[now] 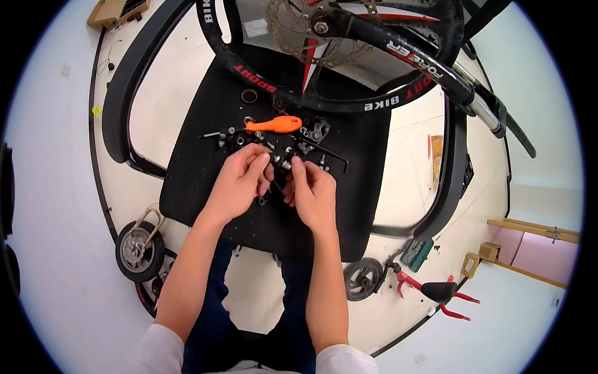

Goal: The person positions a bicycle wheel and fork assembly on an office chair, then sits down to assemble small mechanical components on the chair seat. They handle various small parts, including bearings and a derailleur, using their hands and an orange screwdriver.

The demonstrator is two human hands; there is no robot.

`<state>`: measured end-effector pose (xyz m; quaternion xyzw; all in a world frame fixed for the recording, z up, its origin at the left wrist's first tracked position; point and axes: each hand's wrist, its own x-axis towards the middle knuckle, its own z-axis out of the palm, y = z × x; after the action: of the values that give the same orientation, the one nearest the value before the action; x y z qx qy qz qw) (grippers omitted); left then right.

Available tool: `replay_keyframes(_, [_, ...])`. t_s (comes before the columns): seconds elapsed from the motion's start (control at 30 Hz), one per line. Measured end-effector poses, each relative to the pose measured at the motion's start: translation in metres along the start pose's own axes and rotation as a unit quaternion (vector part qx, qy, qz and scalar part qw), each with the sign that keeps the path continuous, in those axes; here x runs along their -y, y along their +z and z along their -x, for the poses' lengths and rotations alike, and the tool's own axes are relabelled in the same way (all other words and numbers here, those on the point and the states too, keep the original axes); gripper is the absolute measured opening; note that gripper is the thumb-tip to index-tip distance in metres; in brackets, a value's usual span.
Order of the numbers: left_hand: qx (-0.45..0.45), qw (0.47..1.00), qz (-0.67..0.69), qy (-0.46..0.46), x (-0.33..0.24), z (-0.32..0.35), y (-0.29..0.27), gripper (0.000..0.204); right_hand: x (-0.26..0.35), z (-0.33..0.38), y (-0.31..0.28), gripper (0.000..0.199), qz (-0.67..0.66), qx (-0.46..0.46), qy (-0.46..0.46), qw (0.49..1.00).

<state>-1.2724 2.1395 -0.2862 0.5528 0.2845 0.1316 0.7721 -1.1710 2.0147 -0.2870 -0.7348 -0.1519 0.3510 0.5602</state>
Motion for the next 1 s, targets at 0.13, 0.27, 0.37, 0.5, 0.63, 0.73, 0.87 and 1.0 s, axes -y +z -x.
replay_keyframes(0.13, [-0.001,1.000,0.001,0.003,0.005,0.006,0.002,0.016,0.005,0.004,0.008,0.044,0.001,0.033,0.021,0.999])
replay_keyframes(0.27, [-0.009,1.000,-0.022,0.005,0.003,0.001,0.001,0.017,0.002,0.004,0.010,0.019,0.002,0.013,-0.050,0.999])
replay_keyframes(0.37, [-0.013,0.999,-0.014,-0.032,0.006,0.006,0.000,0.018,-0.002,0.013,0.011,0.013,0.026,-0.022,-0.092,0.995])
replay_keyframes(0.5, [-0.008,0.990,-0.039,-0.138,-0.012,0.010,-0.002,0.025,-0.003,0.004,0.009,0.013,0.042,-0.030,-0.148,0.988])
replay_keyframes(0.63, [0.043,0.984,0.084,-0.148,-0.026,0.014,-0.009,0.031,0.004,0.004,0.004,0.013,0.007,-0.046,-0.080,0.996])
replay_keyframes(0.73, [0.072,0.986,0.150,-0.015,-0.016,0.010,-0.007,0.031,0.004,0.001,-0.002,0.013,-0.021,-0.049,-0.100,0.994])
replay_keyframes(0.87, [-0.003,0.961,-0.198,0.193,-0.003,0.003,-0.008,0.027,0.002,-0.005,-0.001,0.012,-0.053,-0.019,-0.108,0.993])
replay_keyframes(1.0, [-0.039,0.971,-0.200,0.127,-0.008,0.016,-0.003,0.016,0.000,0.008,-0.003,0.010,-0.038,0.025,-0.112,0.993])
